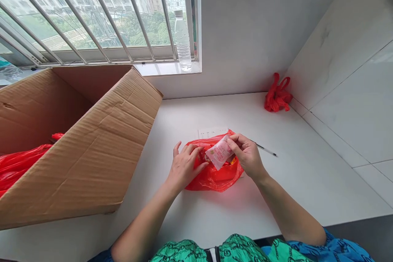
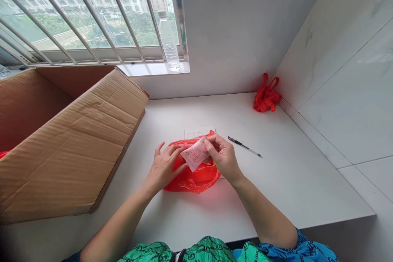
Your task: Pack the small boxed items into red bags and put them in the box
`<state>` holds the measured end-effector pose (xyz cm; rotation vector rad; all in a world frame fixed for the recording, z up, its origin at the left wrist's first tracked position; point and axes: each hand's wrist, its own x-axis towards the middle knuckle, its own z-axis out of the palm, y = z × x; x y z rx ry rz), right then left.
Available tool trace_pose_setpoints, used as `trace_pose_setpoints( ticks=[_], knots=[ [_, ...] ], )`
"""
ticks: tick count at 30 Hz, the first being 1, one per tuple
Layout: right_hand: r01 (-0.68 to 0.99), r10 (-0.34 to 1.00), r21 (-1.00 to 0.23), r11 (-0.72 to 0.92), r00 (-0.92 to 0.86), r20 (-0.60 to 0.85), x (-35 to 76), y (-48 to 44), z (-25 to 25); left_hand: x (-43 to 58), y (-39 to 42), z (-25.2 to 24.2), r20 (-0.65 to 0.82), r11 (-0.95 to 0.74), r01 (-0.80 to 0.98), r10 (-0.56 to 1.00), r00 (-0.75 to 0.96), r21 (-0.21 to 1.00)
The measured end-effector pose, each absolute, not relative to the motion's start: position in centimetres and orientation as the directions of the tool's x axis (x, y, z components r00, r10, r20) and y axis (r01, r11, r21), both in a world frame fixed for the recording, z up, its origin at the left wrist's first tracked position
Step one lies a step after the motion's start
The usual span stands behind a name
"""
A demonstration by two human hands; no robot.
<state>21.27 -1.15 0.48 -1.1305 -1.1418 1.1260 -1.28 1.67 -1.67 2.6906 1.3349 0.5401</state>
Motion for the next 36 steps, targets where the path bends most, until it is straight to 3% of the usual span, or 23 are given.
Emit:
trace_pose_setpoints(
  ticks=[5, 12, 15, 18, 22, 25, 32, 36],
  knots=[
    [-0.070, 0.994, -0.994, 0.089, 0.071, 0.084, 21.0, -1.2, 0.4, -1.3, 1.5, -1.1, 0.279, -0.621, 0.736, 0.782, 0.558, 0.270],
    [-0.107, 0.996, -0.991, 0.079, 0.056, 0.073, 20.8, -0.8, 0.0, -1.0, 0.7, 0.7, 0.409, -0.710, 0.591, 0.703, 0.582, 0.381],
    [-0.047, 0.996, -0.995, 0.084, 0.020, 0.083, 20.8, -0.9, -0.1, -1.0, 0.6, 0.7, 0.437, -0.689, 0.582, 0.724, 0.533, 0.432],
    [0.153, 0.989, -0.977, 0.146, -0.054, 0.139, 21.3, -0.9, 0.2, -1.1, 0.8, 0.5, 0.437, -0.644, 0.594, 0.765, 0.474, 0.482],
    [0.559, 0.983, -0.809, 0.182, -0.104, 0.149, 22.8, -0.7, 0.4, -1.6, 1.3, 0.2, 0.355, -0.583, 0.642, 0.812, 0.463, 0.498],
    [0.746, 0.984, -0.642, 0.178, -0.154, 0.093, 23.7, -0.6, -0.3, -2.0, 1.6, 0.0, 0.289, -0.587, 0.691, 0.809, 0.511, 0.422],
    [0.898, 0.981, -0.397, 0.191, -0.186, 0.051, 24.5, -0.9, -1.1, -2.6, 2.1, -0.6, 0.243, -0.589, 0.751, 0.808, 0.537, 0.298],
    [0.901, 0.979, -0.394, 0.182, -0.205, -0.015, 24.7, -1.1, -0.8, -2.8, 2.3, -0.7, 0.247, -0.588, 0.757, 0.808, 0.535, 0.284]
  ],
)
